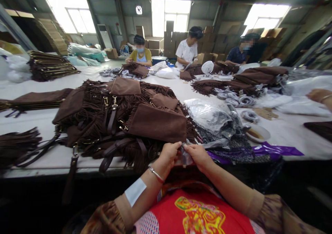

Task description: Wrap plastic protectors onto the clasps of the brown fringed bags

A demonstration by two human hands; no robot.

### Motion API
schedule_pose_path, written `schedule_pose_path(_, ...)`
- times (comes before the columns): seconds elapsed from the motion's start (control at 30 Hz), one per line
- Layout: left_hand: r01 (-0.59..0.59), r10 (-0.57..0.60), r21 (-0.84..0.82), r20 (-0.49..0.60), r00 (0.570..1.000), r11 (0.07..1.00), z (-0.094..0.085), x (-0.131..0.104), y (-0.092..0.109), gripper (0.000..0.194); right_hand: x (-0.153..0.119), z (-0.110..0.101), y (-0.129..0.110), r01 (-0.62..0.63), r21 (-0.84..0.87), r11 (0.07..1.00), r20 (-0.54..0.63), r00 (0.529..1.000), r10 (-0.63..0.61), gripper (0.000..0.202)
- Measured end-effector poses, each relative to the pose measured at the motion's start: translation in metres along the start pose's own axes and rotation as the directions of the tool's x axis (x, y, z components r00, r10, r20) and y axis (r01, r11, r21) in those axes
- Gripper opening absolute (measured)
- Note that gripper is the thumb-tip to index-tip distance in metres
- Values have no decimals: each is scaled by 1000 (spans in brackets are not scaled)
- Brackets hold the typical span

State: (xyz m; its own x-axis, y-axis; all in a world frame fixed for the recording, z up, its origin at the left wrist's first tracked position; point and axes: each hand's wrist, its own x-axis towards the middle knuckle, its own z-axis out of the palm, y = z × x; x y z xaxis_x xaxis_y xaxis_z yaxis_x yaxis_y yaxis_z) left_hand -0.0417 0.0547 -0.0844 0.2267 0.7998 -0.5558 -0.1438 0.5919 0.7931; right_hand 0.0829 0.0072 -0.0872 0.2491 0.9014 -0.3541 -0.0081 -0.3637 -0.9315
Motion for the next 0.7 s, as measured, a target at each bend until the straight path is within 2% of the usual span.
schedule_pose_path(0.2,-3,1,37,40,999,999,-3,-10,-1,28,-1,3,-7,-110,103,989,44,993,106,36)
schedule_pose_path(0.37,0,-8,75,106,994,997,-8,-25,-3,29,4,6,-8,-184,128,975,31,983,182,25)
schedule_pose_path(0.57,-156,150,330,45,988,931,-8,-25,-7,34,19,14,-6,-200,140,970,13,980,200,22)
schedule_pose_path(0.7,-197,211,409,12,977,891,-4,-23,-6,24,27,17,-1,-252,188,949,12,967,255,11)
